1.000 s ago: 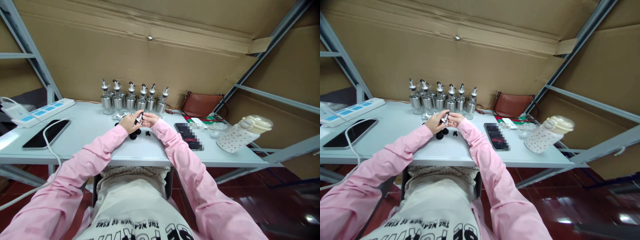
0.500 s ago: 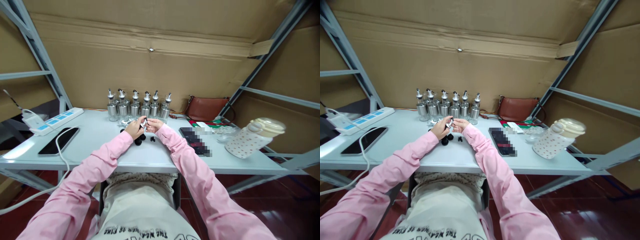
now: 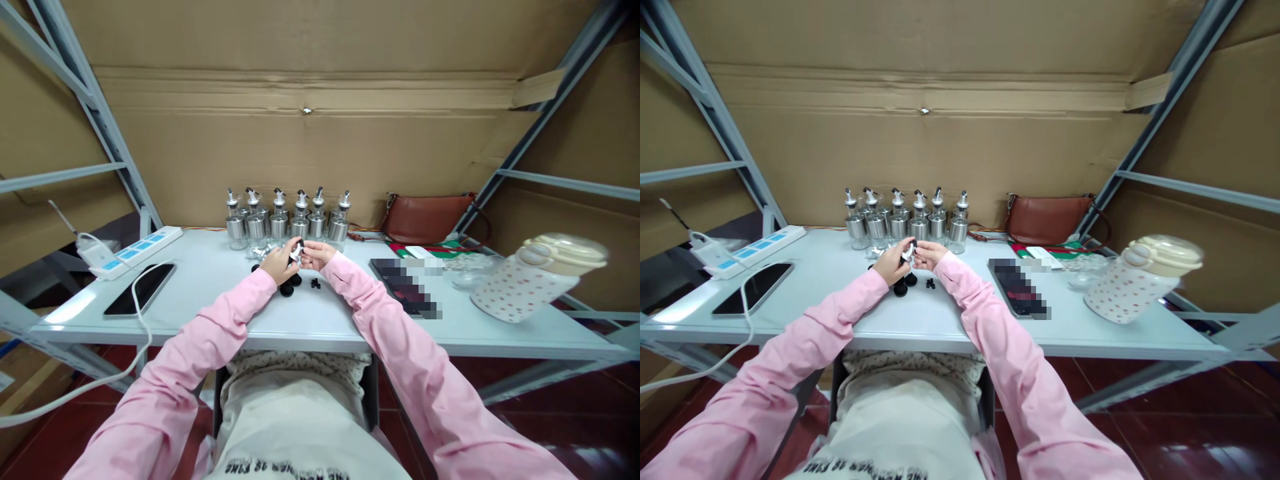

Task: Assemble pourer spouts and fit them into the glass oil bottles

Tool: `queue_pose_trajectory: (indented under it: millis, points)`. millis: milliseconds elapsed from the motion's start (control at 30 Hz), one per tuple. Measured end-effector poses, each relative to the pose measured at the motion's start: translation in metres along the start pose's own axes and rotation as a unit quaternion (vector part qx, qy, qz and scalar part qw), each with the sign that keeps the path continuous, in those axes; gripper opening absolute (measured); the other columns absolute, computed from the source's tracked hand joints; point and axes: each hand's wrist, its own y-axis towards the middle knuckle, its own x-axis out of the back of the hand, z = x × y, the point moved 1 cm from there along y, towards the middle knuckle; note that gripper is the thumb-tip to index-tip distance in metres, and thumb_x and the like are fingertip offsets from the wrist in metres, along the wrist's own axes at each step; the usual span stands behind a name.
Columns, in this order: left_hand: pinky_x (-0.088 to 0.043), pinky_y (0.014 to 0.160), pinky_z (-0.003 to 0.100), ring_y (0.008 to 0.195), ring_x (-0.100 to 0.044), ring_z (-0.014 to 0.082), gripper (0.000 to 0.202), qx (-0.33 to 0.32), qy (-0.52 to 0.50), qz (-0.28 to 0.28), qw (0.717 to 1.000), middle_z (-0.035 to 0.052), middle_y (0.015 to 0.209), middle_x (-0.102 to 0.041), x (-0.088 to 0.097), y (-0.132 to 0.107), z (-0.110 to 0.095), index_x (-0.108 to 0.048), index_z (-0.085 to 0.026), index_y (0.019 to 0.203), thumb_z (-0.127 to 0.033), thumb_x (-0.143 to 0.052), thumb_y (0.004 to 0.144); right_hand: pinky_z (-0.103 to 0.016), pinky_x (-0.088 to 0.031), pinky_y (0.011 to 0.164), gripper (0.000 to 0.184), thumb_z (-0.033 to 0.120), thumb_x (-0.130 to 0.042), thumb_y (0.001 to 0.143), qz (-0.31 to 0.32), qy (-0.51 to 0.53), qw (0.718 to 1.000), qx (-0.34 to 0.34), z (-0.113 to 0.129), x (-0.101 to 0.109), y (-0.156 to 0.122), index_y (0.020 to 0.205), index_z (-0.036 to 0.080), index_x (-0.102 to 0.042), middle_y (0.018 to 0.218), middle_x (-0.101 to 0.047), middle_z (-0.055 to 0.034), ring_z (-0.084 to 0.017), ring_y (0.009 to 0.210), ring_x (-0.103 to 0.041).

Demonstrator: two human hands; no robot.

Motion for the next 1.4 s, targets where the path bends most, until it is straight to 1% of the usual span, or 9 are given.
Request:
queue_pose_trajectory:
  millis: [167,367,533,633,733,900,1133,1267,1400]
  points:
    - [-0.043,0.077,0.033,0.077,-0.057,0.0205,0.063,0.011,-0.009,-0.005,1.0,0.0104,0.099,-0.059,0.0009,-0.0004,-0.0003,-0.03,-0.009,0.128,-0.016,-0.041,0.067,-0.029,-0.049,0.06,0.037,0.018,-0.074,0.058,-0.03,0.002,0.999,0.023,0.0005,0.0015,0.0004,0.086,0.017,-0.051,0.059,-0.055,0.0041,-0.007,0.052,-0.05]
    - [-0.042,0.076,0.033,0.076,-0.057,0.0198,0.067,0.013,-0.02,-0.014,1.0,0.0095,0.097,-0.059,0.0019,-0.0008,-0.0002,-0.024,-0.011,0.132,-0.016,-0.04,0.067,-0.029,-0.046,0.057,0.042,0.017,-0.074,0.057,-0.033,-0.009,0.999,0.028,0.0029,0.003,-0.0005,0.089,0.019,-0.047,0.06,-0.054,0.0057,-0.005,0.047,-0.046]
    - [-0.042,0.076,0.033,0.076,-0.056,0.0205,0.064,0.011,-0.006,-0.007,1.0,0.0094,0.095,-0.059,0.0024,-0.0009,-0.001,-0.028,-0.009,0.13,-0.017,-0.039,0.067,-0.025,-0.041,0.052,0.041,0.02,-0.075,0.056,-0.01,-0.032,0.999,0.02,0.003,-0.0002,-0.0016,0.085,0.018,-0.046,0.062,-0.057,0.0053,-0.003,0.042,-0.041]
    - [-0.042,0.078,0.034,0.078,-0.056,0.0208,0.062,0.008,-0.001,-0.007,1.0,0.0095,0.095,-0.059,0.0029,-0.0011,-0.0017,-0.032,-0.009,0.128,-0.016,-0.039,0.067,-0.024,-0.039,0.052,0.041,0.021,-0.074,0.056,-0.003,-0.039,0.999,0.022,0.0035,-0.0017,-0.0028,0.086,0.018,-0.045,0.062,-0.057,0.0052,-0.003,0.042,-0.042]
    - [-0.042,0.078,0.033,0.079,-0.056,0.0208,0.064,0.008,-0.011,-0.011,1.0,0.0097,0.096,-0.059,0.0033,-0.0012,-0.0018,-0.03,-0.009,0.129,-0.017,-0.038,0.066,-0.024,-0.038,0.052,0.04,0.021,-0.072,0.058,-0.006,-0.042,0.999,0.017,0.0034,-0.0016,-0.0036,0.087,0.019,-0.044,0.063,-0.056,0.0051,-0.004,0.044,-0.044]
    - [-0.042,0.077,0.032,0.078,-0.056,0.0203,0.064,0.001,-0.027,-0.013,1.0,0.0094,0.098,-0.058,0.0031,-0.0012,-0.0016,-0.029,-0.011,0.13,-0.018,-0.038,0.067,-0.024,-0.037,0.05,0.038,0.022,-0.072,0.06,0.007,-0.05,0.999,0.014,0.0026,-0.0009,-0.0038,0.085,0.018,-0.044,0.062,-0.055,0.0053,-0.003,0.041,-0.039]
    - [-0.043,0.074,0.031,0.075,-0.056,0.0193,0.063,0.008,-0.032,-0.019,0.999,0.0087,0.094,-0.058,0.0043,-0.0025,-0.0025,-0.029,-0.01,0.129,-0.017,-0.038,0.067,-0.024,-0.038,0.052,0.04,0.021,-0.072,0.06,0.004,-0.046,0.999,0.028,0.0042,-0.001,-0.0034,0.083,0.02,-0.039,0.06,-0.053,0.0076,-0.002,0.04,-0.038]
    - [-0.043,0.076,0.031,0.078,-0.056,0.02,0.063,0.008,-0.03,-0.01,0.999,0.0085,0.093,-0.058,0.0049,-0.0023,-0.0032,-0.031,-0.01,0.129,-0.017,-0.038,0.067,-0.023,-0.035,0.05,0.045,0.023,-0.074,0.057,0.009,-0.053,0.998,0.033,0.0044,-0.003,-0.0037,0.082,0.02,-0.037,0.059,-0.053,0.0082,-0.002,0.039,-0.036]
    - [-0.043,0.078,0.032,0.081,-0.056,0.0207,0.06,0.009,-0.032,-0.007,0.999,0.0093,0.095,-0.058,0.0049,-0.0021,-0.0036,-0.033,-0.01,0.127,-0.017,-0.038,0.067,-0.021,-0.032,0.048,0.042,0.021,-0.071,0.06,0.003,-0.059,0.998,0.029,0.0048,-0.0048,-0.0047,0.083,0.02,-0.036,0.06,-0.052,0.008,-0.001,0.039,-0.036]
